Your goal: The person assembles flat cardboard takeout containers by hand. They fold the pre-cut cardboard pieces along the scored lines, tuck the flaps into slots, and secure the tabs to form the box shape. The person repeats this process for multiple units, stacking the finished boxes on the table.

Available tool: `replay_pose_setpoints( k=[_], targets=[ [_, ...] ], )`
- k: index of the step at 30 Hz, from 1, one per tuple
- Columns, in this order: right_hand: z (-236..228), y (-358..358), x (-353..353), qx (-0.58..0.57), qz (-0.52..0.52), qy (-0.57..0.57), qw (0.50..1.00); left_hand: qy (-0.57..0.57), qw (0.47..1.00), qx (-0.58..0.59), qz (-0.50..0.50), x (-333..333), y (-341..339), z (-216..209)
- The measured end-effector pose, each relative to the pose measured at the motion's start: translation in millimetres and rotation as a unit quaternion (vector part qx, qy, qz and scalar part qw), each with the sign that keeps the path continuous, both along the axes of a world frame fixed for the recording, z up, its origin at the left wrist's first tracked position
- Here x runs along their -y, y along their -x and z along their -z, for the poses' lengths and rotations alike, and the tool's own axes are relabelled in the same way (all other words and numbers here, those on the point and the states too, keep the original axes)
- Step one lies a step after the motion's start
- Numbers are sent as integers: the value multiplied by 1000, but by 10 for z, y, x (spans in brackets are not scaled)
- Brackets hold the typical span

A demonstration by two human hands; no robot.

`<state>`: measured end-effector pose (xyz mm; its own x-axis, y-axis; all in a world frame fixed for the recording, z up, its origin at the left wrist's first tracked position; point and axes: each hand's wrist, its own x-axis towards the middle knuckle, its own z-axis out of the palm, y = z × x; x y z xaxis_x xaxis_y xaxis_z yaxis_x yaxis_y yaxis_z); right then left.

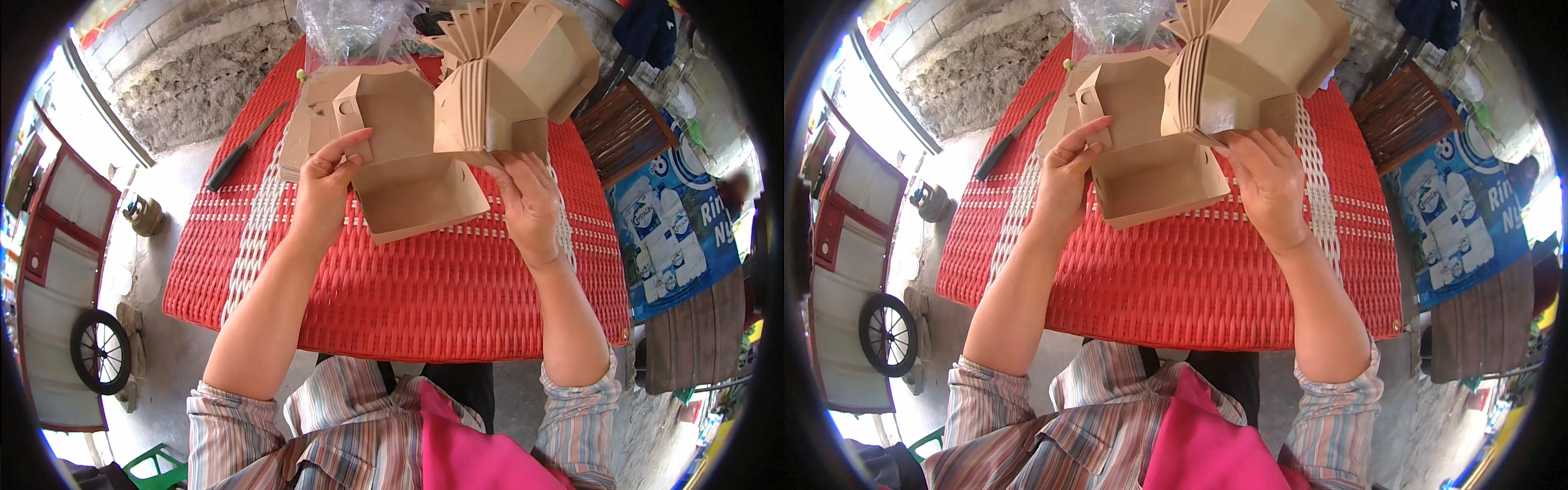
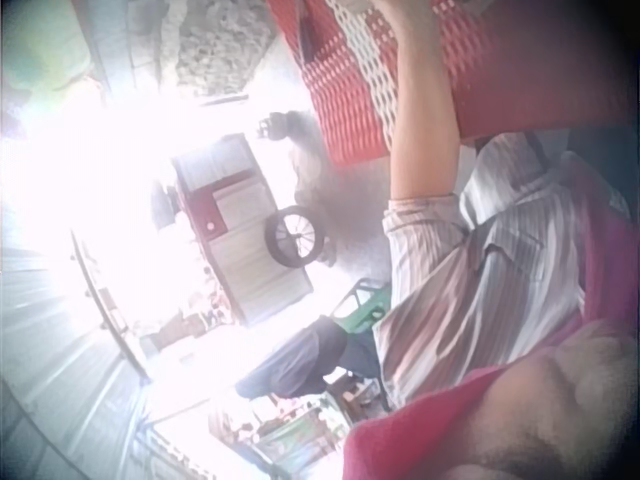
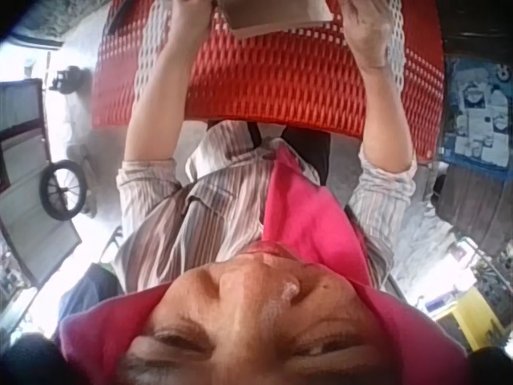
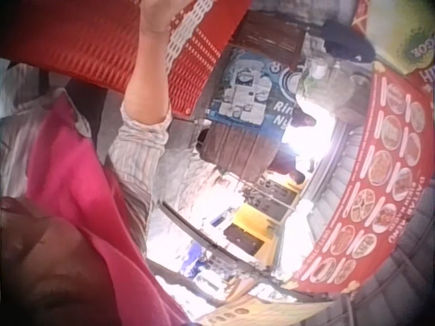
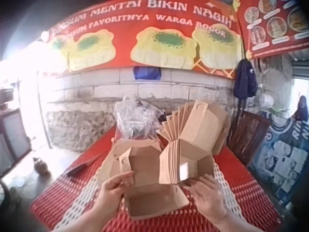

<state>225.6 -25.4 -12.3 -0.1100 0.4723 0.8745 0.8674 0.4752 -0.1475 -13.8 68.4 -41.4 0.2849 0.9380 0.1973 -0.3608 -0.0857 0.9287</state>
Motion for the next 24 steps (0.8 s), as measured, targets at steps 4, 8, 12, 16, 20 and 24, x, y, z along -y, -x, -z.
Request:
replay_pose_setpoints(
  k=[4, 8, 12, 16, 20, 24],
  targets=[
    [-11, 90, 21, 140, -13, 33, 990, 8, 999, -38, 10, -65, 48, 99],
    [93, 247, 43, 227, -33, 51, 972, 43, 999, 3, -13, 8, -29, 37],
    [114, 357, 75, 247, -68, 49, 965, 47, 998, 38, 13, -29, 1, 112],
    [148, 420, 91, 258, -72, 26, 963, 65, 996, 53, 28, 14, 10, 85],
    [152, 478, 135, 244, -71, 31, 967, 82, 990, 115, 29, 84, -10, 16],
    [92, 552, 200, 259, -82, 84, 959, 147, 975, 168, 13, -22, 4, 210]
  ],
)
